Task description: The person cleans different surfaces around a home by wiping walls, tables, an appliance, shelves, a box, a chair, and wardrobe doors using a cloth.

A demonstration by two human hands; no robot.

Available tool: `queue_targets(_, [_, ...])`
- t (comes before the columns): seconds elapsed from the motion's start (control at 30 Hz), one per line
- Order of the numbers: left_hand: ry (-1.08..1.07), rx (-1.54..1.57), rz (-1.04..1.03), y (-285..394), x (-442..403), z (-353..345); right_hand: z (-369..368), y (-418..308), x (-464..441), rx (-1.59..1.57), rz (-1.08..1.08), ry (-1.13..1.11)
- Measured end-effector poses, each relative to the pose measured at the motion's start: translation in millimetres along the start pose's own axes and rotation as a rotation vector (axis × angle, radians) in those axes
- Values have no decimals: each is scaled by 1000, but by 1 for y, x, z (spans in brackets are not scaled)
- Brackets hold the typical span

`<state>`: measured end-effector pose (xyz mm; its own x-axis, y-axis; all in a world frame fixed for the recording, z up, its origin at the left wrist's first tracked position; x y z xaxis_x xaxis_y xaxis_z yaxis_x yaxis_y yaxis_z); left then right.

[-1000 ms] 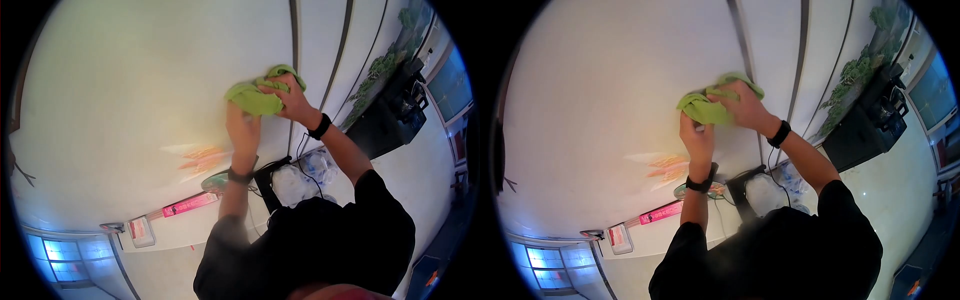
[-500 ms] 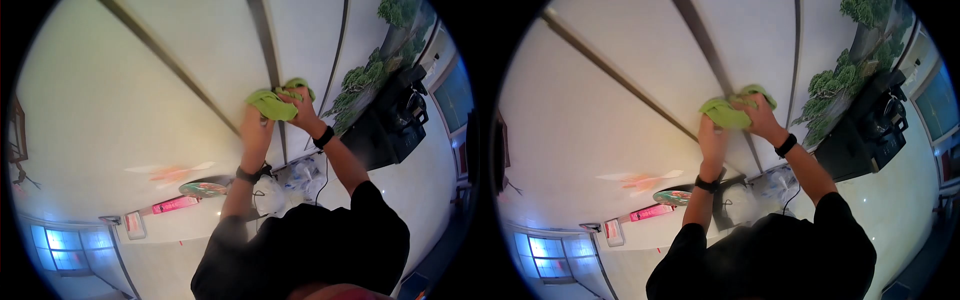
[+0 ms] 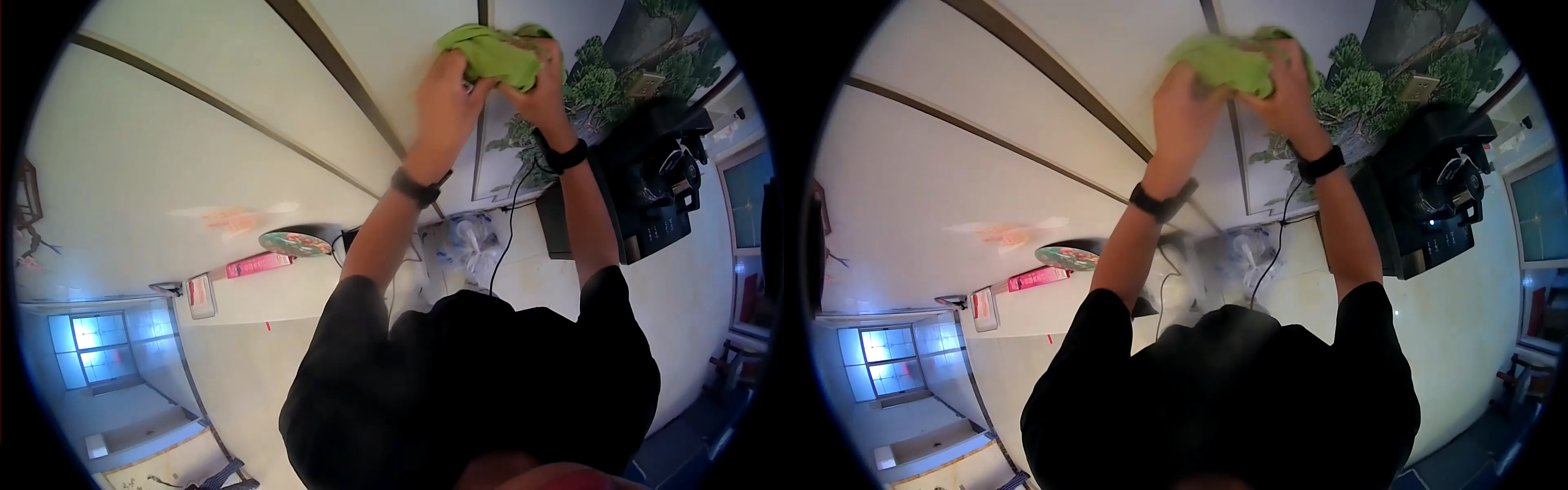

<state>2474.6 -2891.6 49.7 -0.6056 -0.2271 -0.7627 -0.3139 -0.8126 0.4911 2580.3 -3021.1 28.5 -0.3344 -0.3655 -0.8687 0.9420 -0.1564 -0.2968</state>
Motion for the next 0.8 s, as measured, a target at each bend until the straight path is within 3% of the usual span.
queue_targets(0.2, [-121, -116, 107, -6, 25, -52, -5, 42, 59, -33, -169, 108])
queue_targets(0.3, [-109, -89, 58, -28, 54, -55, -29, 35, 89, -120, -238, 109])
queue_targets(0.43, [-164, -38, 323, -55, 95, -26, -61, 2, 108, -207, -262, -12])
queue_targets(0.53, [-183, -22, 521, -63, 109, 11, -81, -20, 98, -214, -120, -173])
queue_targets(0.6, [-187, -57, 630, -69, 112, 32, -91, -32, 80, -264, -35, -165])
queue_targets(0.7, [-3, -207, 316, -59, 88, 61, -89, -56, 39, -302, 44, -146])
queue_targets(0.8, [104, 17, 326, -36, 52, 85, -72, -79, -12, -312, 93, -74])
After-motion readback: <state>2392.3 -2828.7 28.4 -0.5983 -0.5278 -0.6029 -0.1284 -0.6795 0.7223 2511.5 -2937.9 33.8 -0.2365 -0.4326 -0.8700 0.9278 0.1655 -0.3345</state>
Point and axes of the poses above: each hand's wrist, its own x-axis away from the middle knuckle, its own z-axis out of the back of the hand, y = z × x, the point moved 1 cm from there along -x, towards the middle knuckle, and after that the axes turned 2 degrees about -y, right-handed, at the moved point
